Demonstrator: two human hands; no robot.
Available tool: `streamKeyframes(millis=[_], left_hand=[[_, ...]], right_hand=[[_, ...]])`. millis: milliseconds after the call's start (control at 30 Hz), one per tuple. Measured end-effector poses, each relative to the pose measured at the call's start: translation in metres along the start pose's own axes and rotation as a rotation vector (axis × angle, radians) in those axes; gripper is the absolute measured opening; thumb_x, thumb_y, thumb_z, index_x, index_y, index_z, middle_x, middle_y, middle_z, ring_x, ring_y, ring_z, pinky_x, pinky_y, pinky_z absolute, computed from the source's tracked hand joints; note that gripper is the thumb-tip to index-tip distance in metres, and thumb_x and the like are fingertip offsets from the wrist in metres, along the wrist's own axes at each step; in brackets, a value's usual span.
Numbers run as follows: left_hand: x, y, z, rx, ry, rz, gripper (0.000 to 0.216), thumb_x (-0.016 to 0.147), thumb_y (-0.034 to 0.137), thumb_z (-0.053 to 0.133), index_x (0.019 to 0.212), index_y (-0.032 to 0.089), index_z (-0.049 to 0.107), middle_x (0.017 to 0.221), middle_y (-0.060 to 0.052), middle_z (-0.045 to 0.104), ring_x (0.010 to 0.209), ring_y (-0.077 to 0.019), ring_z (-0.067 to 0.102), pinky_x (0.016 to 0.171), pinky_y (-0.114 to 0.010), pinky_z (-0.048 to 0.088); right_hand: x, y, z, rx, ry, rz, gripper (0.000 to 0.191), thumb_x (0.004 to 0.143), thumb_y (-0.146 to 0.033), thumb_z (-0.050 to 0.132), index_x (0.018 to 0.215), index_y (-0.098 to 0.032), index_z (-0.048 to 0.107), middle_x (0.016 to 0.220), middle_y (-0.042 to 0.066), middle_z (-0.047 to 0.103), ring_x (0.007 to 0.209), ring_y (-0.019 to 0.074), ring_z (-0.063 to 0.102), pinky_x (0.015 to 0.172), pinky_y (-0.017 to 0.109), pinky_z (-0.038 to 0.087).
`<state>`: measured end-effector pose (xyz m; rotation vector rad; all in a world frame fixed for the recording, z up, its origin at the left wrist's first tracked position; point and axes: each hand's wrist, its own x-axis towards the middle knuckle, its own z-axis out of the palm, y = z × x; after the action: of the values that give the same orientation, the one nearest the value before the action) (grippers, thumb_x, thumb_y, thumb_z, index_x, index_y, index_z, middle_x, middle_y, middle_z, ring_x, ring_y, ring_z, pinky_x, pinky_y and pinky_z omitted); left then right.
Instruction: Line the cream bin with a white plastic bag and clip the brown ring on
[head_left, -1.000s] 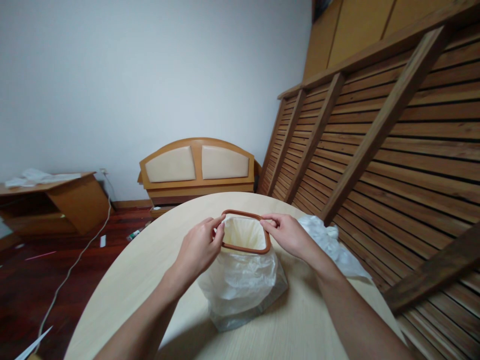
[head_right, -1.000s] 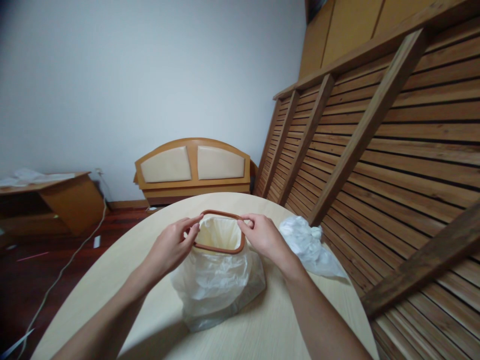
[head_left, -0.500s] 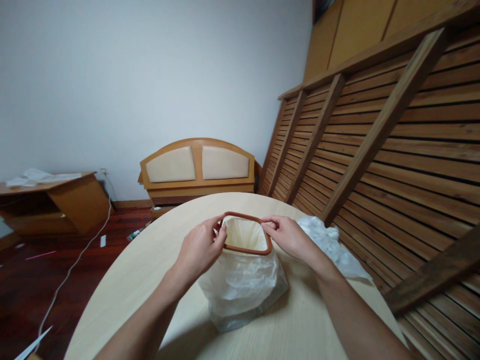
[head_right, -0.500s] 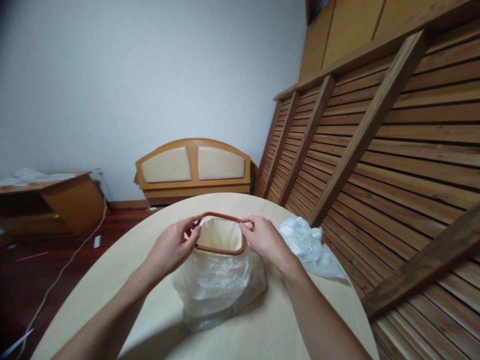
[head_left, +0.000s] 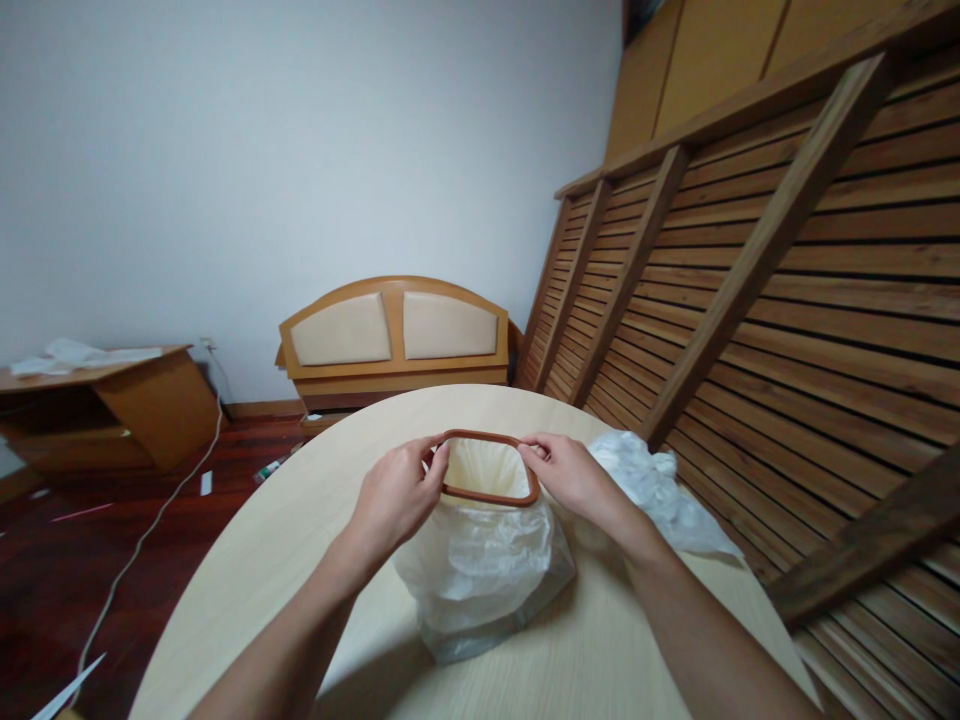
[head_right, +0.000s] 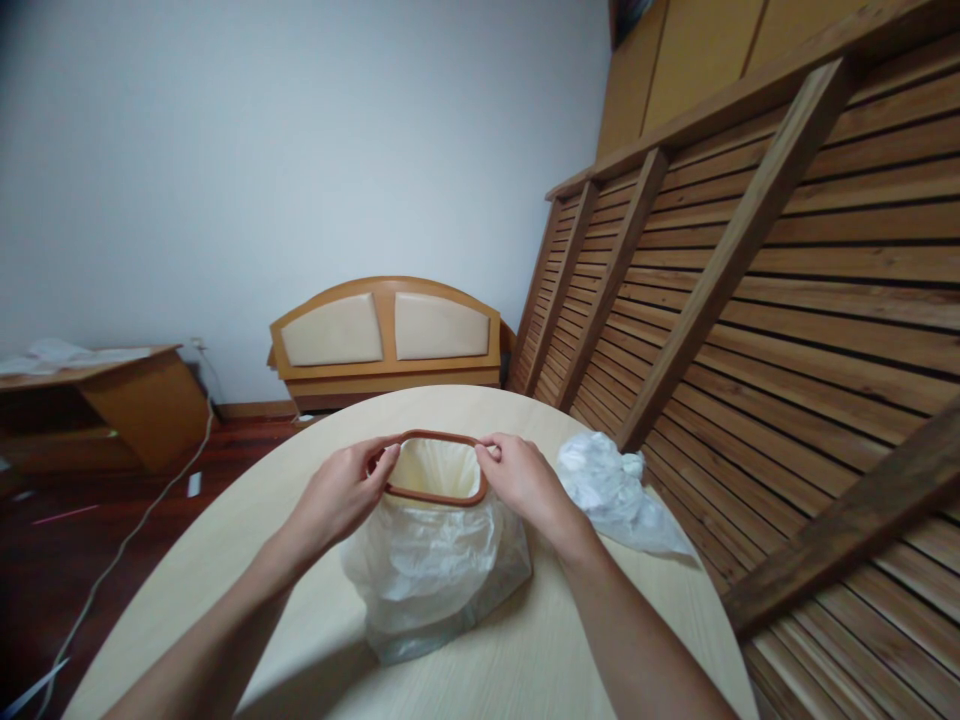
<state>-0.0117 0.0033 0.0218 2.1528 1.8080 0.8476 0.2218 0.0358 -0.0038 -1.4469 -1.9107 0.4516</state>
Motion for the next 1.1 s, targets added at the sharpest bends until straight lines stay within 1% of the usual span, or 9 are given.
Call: streamKeyframes(millis=[100,200,333,433,567,667,767,900,1100], left_hand=[[0.0,0.0,0.0,0.014,-0.011,0.004,0.039,0.099,0.039,0.042,0.124,0.027,0.07,0.106,-0.007,0.078,0.093,-0.0237,0.071,0.074,-0.028,0.045],[0.0,0.0,-0.001,0.023,-0.02,0.002,0.038,0.098,0.038,0.044,0.125,0.028,0.069,0.096,-0.005,0.078,0.085,-0.0224,0.071,0.068,-0.027,0.043],[-0.001,0.0,-0.001,0.027,-0.028,0.018,0.037,0.096,0.037,0.046,0.125,0.029,0.068,0.085,-0.003,0.076,0.075,-0.0201,0.068,0.063,-0.026,0.038],[-0.001,-0.001,-0.001,0.032,-0.038,0.025,0.037,0.096,0.036,0.047,0.124,0.028,0.068,0.079,-0.002,0.074,0.07,-0.0192,0.066,0.061,-0.026,0.036],[-0.001,-0.001,-0.001,0.014,-0.046,0.027,0.036,0.095,0.035,0.047,0.123,0.027,0.068,0.079,-0.002,0.073,0.069,-0.0188,0.065,0.06,-0.026,0.035],[-0.001,-0.001,-0.002,0.017,-0.052,0.019,0.037,0.094,0.034,0.048,0.124,0.027,0.068,0.079,-0.002,0.073,0.069,-0.019,0.065,0.06,-0.026,0.036],[-0.001,-0.001,-0.002,0.024,-0.058,0.019,0.038,0.093,0.033,0.048,0.125,0.027,0.067,0.08,-0.002,0.074,0.07,-0.0192,0.066,0.061,-0.027,0.036],[-0.001,-0.001,-0.002,0.039,-0.06,0.028,0.04,0.092,0.033,0.049,0.128,0.029,0.066,0.08,-0.001,0.074,0.071,-0.0195,0.066,0.062,-0.027,0.037],[0.0,-0.002,0.0,0.053,-0.072,0.035,0.04,0.092,0.034,0.049,0.129,0.029,0.065,0.084,-0.003,0.075,0.074,-0.02,0.068,0.064,-0.027,0.039]], right_hand=[[0.0,0.002,0.0,-0.019,-0.002,-0.021,0.031,0.095,-0.033,0.051,0.104,-0.018,0.076,0.098,0.01,0.079,0.088,0.0243,0.073,0.079,0.033,0.052],[0.001,0.004,0.001,-0.068,0.001,-0.066,0.031,0.096,-0.033,0.05,0.105,-0.018,0.076,0.103,0.012,0.077,0.094,0.0257,0.072,0.086,0.036,0.053],[0.002,0.006,0.002,-0.089,0.037,-0.143,0.035,0.098,-0.036,0.05,0.117,-0.016,0.072,0.12,0.015,0.071,0.111,0.0276,0.067,0.099,0.042,0.05],[0.002,0.005,0.002,-0.02,0.01,-0.227,0.044,0.099,-0.045,0.048,0.127,-0.017,0.066,0.132,0.015,0.065,0.124,0.0274,0.061,0.11,0.044,0.045],[-0.002,0.002,0.002,0.013,-0.141,-0.25,0.069,0.095,-0.064,0.048,0.145,-0.017,0.051,0.154,0.015,0.046,0.143,0.0296,0.042,0.121,0.05,0.03],[-0.006,0.001,0.002,-0.015,-0.246,-0.243,0.085,0.09,-0.071,0.05,0.153,-0.015,0.04,0.16,0.016,0.036,0.149,0.0311,0.032,0.123,0.052,0.025],[-0.007,0.002,0.002,-0.054,-0.289,-0.254,0.094,0.087,-0.074,0.053,0.156,-0.013,0.034,0.162,0.018,0.031,0.15,0.0322,0.027,0.124,0.052,0.024],[-0.008,0.004,0.002,-0.082,-0.31,-0.277,0.097,0.087,-0.076,0.051,0.157,-0.012,0.03,0.163,0.019,0.027,0.151,0.0324,0.025,0.124,0.053,0.023],[-0.009,0.003,0.002,-0.085,-0.319,-0.292,0.101,0.083,-0.075,0.057,0.158,-0.014,0.028,0.163,0.019,0.027,0.151,0.0342,0.026,0.123,0.055,0.024]])
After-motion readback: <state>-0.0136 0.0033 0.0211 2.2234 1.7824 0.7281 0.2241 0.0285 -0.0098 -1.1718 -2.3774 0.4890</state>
